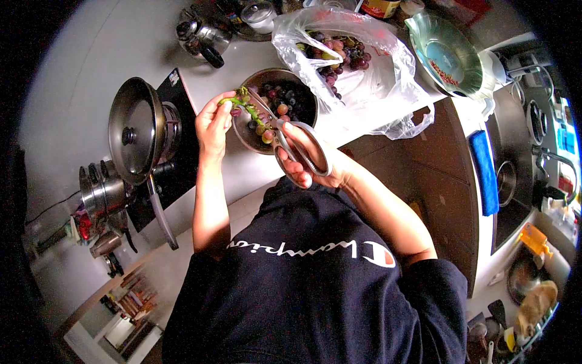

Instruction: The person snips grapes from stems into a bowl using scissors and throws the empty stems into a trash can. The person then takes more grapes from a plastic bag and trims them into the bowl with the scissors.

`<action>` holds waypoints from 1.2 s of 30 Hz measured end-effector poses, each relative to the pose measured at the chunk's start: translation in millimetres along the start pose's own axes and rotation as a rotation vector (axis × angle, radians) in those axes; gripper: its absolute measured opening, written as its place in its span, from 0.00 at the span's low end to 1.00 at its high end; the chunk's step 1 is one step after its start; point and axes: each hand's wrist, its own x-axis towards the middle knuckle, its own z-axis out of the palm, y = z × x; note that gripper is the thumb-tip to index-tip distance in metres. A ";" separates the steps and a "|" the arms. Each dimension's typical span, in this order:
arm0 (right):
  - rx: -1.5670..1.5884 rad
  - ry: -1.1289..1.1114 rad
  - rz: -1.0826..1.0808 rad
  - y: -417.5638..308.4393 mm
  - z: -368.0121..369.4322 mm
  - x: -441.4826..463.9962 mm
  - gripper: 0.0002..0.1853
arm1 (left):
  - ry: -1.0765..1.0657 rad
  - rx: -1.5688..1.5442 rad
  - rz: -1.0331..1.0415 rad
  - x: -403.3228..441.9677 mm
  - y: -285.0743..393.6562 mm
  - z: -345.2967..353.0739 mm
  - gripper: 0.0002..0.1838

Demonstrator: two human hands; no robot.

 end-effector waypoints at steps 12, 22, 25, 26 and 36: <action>-0.234 0.166 -0.067 1.9 0.0 -4.9 0.20 | 0.026 0.099 0.070 -0.3 4.1 7.4 0.10; 0.178 0.017 0.095 15.8 0.1 -2.5 0.29 | 0.100 0.292 0.153 0.0 -4.2 10.1 0.10; 0.134 0.043 0.103 15.5 3.1 -1.7 0.27 | 0.109 0.217 0.165 0.3 -0.6 12.4 0.10; 0.120 0.054 0.110 15.8 4.7 -2.5 0.26 | 0.107 0.218 0.164 -0.1 -0.6 11.5 0.10; -0.170 0.110 0.082 32.4 2.6 -4.7 0.25 | 0.064 -0.206 -0.042 -3.5 -15.4 -12.3 0.12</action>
